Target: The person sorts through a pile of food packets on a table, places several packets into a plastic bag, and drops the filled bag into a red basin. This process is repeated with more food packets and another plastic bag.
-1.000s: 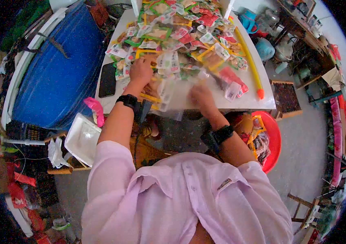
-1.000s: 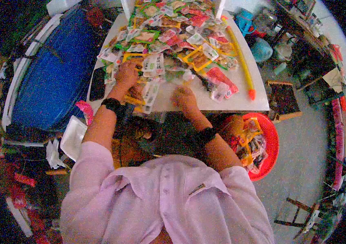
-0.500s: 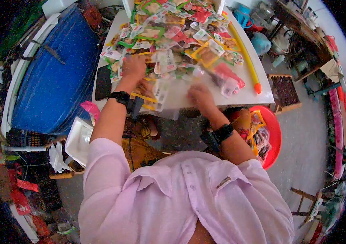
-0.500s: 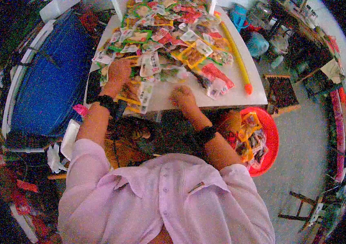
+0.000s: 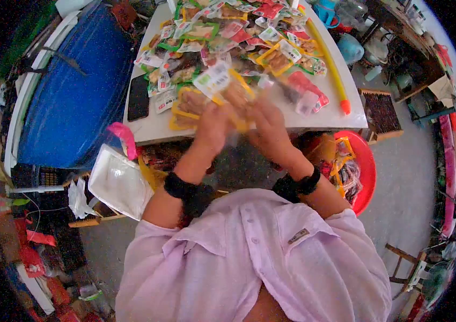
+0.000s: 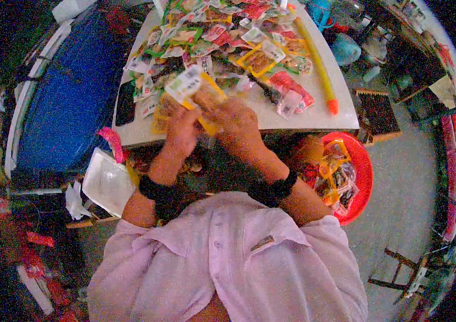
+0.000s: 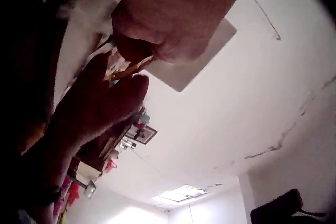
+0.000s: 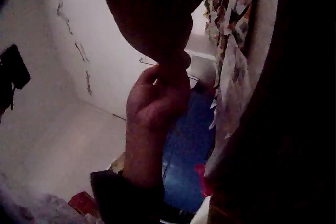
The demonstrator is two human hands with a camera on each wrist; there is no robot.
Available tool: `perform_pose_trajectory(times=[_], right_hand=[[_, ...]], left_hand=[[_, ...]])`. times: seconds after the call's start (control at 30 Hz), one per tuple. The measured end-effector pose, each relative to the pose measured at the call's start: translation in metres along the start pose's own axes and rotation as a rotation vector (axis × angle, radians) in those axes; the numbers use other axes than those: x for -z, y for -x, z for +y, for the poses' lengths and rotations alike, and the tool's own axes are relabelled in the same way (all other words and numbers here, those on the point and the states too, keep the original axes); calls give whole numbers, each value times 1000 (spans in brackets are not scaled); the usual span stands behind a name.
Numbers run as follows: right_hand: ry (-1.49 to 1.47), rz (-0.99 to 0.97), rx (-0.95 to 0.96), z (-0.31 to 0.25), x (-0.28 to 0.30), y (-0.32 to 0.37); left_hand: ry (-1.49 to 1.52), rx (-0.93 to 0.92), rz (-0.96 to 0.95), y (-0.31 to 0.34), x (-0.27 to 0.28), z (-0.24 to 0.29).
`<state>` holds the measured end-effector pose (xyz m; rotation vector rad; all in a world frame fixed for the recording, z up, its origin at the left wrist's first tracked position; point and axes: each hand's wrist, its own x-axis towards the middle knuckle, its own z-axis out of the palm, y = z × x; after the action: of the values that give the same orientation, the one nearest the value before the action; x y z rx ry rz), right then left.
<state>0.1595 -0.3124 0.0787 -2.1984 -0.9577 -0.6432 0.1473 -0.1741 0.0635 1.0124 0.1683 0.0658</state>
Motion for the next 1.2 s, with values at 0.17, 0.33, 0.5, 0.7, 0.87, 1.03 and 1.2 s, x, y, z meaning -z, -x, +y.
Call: perform_pose_trajectory(times=[0.17,0.33,0.5,0.7,0.87,1.03,1.2], right_hand=[[-169,-40,15,12,7,12],[-1024,269,-767,32,3,41],[-1306,279,-981,52,11,63],[-1292,-87,-915,53,17,69],[-1228,-213,-863,44,11,54],[-1053,-248,-687,34,12,37],[-1027,-413,-784,15,12,5]], left_hand=[[-122,56,-94,14,-6,-21],[-1290,-587,-30,21,-3,-18],[-1599,-765,103,16,20,-46],[-1397,-618,127,2,43,-60],[-1327,-761,151,3,41,-61],[-1511,-824,79,5,40,-58],[-1550,-891,83,11,28,-49]])
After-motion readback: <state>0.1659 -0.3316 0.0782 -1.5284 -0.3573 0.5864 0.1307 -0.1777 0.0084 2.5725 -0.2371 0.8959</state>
